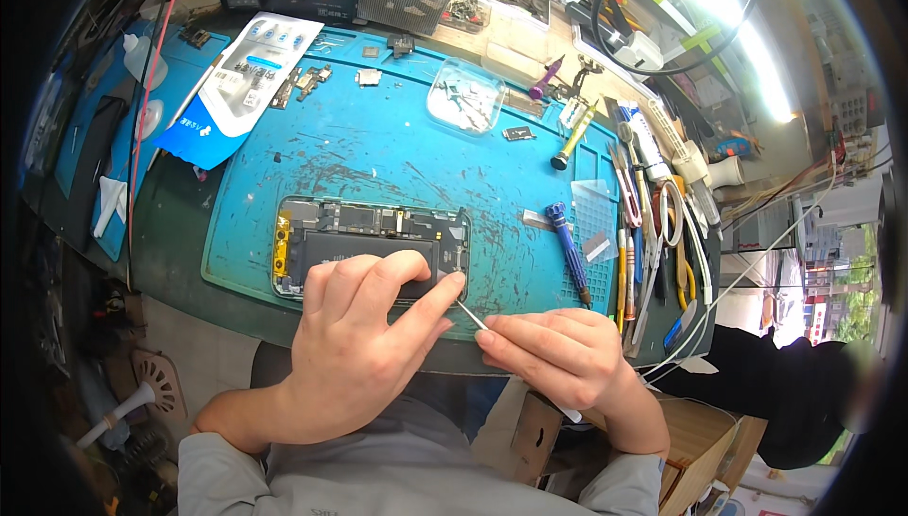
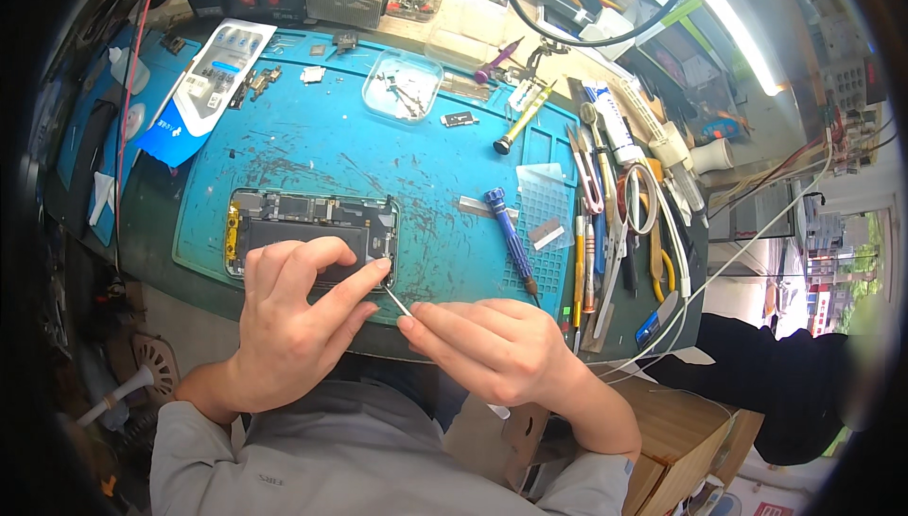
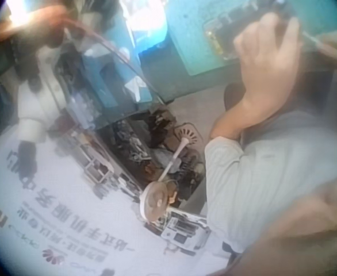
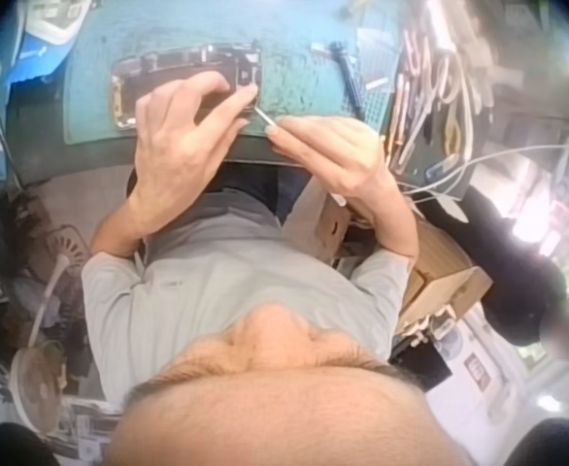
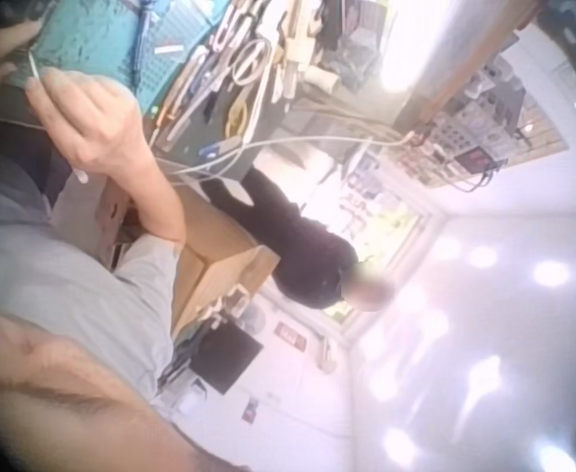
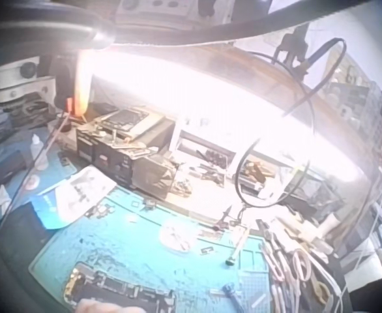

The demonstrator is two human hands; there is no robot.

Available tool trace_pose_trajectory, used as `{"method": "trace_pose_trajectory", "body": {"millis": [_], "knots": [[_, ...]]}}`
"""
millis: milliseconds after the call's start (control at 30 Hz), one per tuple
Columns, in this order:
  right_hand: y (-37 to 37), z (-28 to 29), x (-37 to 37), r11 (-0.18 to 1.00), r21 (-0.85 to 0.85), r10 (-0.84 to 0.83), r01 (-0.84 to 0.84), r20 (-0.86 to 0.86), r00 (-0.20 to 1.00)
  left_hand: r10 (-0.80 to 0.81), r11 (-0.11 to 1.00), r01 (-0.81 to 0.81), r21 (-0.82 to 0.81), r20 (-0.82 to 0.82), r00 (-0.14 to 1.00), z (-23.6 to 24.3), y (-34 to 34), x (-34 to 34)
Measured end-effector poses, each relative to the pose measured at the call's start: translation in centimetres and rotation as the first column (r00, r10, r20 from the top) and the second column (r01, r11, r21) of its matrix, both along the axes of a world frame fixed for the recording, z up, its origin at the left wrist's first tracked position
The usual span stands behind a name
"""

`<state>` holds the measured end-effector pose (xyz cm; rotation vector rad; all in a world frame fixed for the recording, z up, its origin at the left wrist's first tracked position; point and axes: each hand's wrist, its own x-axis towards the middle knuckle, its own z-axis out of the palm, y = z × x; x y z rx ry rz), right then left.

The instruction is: The person uses a screwdriver and tweezers to remove screws and small components from a disassembled smartphone on a workbench. They place removed parts into a small container and continue to manipulate internal components with precision tools.

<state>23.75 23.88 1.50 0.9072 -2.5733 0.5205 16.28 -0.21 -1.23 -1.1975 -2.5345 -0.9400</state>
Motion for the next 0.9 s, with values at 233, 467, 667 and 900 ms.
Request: {"method": "trace_pose_trajectory", "body": {"millis": [233,467,667,900], "knots": [[-0.5,-0.2,0.1,0.998,0.056,-0.003,0.006,-0.068,0.998,-0.006,0.999,0.005,0.042,0.006,1.0,0.0,0.1,-0.2],[-0.4,-0.1,0.6,0.988,-0.132,-0.066,0.079,0.102,0.993,-0.029,0.997,0.029,0.066,0.002,1.0,0.1,0.2,-1.0],[-0.5,0.6,1.3,0.523,-0.568,0.068,0.635,0.771,0.633,-0.037,0.999,0.037,0.039,0.008,0.999,0.3,0.0,-1.0],[-0.5,0.4,0.7,0.559,-0.535,0.061,0.634,0.789,0.612,-0.054,0.998,0.054,0.014,0.005,0.999,0.3,-0.2,-1.1]]}}
